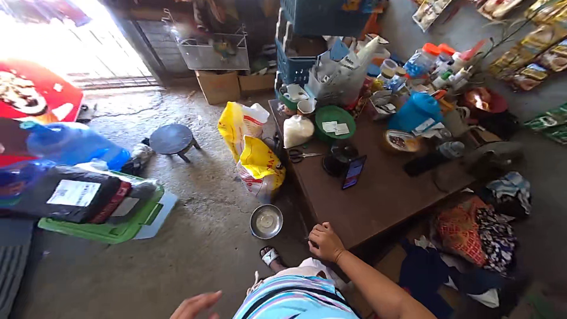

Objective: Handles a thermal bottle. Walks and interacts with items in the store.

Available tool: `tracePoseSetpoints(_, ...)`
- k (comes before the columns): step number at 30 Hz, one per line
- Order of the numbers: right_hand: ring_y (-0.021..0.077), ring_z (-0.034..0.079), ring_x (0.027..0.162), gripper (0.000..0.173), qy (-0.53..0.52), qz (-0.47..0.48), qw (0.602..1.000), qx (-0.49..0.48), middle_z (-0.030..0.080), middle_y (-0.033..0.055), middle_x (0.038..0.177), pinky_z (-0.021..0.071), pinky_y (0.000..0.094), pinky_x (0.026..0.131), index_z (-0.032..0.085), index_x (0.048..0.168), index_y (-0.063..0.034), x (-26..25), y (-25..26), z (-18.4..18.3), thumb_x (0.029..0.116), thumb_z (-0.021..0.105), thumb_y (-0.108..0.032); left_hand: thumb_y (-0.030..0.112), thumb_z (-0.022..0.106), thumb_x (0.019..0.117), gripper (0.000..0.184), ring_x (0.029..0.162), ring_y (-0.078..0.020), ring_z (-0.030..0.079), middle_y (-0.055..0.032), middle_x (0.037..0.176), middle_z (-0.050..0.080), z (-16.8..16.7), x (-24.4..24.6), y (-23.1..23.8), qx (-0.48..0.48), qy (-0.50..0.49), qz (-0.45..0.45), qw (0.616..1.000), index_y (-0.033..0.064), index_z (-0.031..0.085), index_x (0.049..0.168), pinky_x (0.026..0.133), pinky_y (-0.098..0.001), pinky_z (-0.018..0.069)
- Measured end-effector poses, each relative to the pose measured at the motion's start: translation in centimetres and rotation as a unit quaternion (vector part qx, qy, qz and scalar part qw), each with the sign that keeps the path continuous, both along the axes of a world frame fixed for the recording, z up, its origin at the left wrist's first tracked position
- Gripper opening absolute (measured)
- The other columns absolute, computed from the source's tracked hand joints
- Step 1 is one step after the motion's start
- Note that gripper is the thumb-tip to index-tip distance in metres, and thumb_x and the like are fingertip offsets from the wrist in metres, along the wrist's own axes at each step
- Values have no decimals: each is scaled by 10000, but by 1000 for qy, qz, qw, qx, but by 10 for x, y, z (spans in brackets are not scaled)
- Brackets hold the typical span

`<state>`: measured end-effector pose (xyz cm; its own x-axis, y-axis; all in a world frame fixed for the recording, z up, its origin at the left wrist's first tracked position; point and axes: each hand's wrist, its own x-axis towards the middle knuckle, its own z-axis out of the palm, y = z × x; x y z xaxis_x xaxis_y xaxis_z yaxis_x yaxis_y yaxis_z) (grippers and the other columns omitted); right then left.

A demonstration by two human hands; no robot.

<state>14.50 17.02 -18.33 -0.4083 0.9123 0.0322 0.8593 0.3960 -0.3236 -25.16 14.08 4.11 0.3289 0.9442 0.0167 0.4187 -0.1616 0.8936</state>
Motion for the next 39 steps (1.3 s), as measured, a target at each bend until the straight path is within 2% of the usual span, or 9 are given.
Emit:
tracePoseSetpoints(3,204,712,1012,199,5,-25,1000,7,769,9,970,491,527,942,761,898,-136,-6,4,3,905,656,-305,151,622,994,273,1106,-245,678,-217,1148,708,-1,25,26,44,41,-49,997,-28,701,1185,993,-383,535)
tracePoseSetpoints(6,269,730,942,249,76,-86,993,24,770,68,1042,526,550,855,770,1033,-93,-21,25,9,903,661,-276,165,635,988,257,1086,-276,682,-178,1154,715,-8,36,35,37,38,-112,992,33,712,1195,960,-437,537)
tracePoseSetpoints(11,407,530,1341,430,113,-207,971,-28,547,206,1470,420,614,1072,656,1303,-16,-42,148,41,936,653,-240,115,652,962,273,1058,-385,689,-212,1170,711,-13,7,48,-13,103,-132,986,15,716,1209,916,-562,533)
tracePoseSetpoints(15,452,311,1494,826,33,-299,946,-121,275,250,1645,323,630,1159,397,1554,-29,-40,254,58,886,749,-361,98,645,966,281,1067,-410,682,-239,1187,699,-14,-26,57,-37,116,-43,992,-15,703,1217,925,-574,528)
tracePoseSetpoints(18,464,184,1539,1011,-35,-329,930,-162,134,238,1691,273,688,1154,303,1613,-103,-44,293,50,823,805,-484,77,636,960,287,1090,-400,680,-244,1194,698,-20,-52,66,-59,95,-9,994,-40,696,1216,954,-573,523)
tracePoseSetpoints(24,496,410,1413,561,-119,-346,927,-80,438,283,1527,390,675,1069,527,1458,-31,-66,286,32,969,672,-265,82,587,1000,263,1098,-353,689,-219,1195,704,-41,-126,114,-71,67,13,995,-34,699,1208,980,-531,531)
tracePoseSetpoints(27,508,453,1367,468,-149,-380,908,-89,494,299,1462,433,652,1044,575,1401,-8,-88,285,34,975,671,-175,103,568,1010,270,1098,-350,690,-202,1189,709,-48,-181,161,-42,81,4,996,-17,703,1211,976,-541,530)
tracePoseSetpoints(34,489,477,1349,443,-229,-461,839,-176,512,279,1432,504,607,979,546,1424,-46,-181,317,108,983,567,-9,106,619,970,283,1097,-353,690,-193,1180,713,-38,-297,264,5,105,30,994,-3,701,1219,961,-552,537)
tracePoseSetpoints(39,490,518,1303,425,-110,-436,869,-207,553,258,1388,529,629,917,576,1368,-47,-271,367,168,947,605,1,105,642,948,280,1087,-355,696,-175,1174,719,-45,-321,338,11,107,-3,994,14,716,1203,945,-559,545)
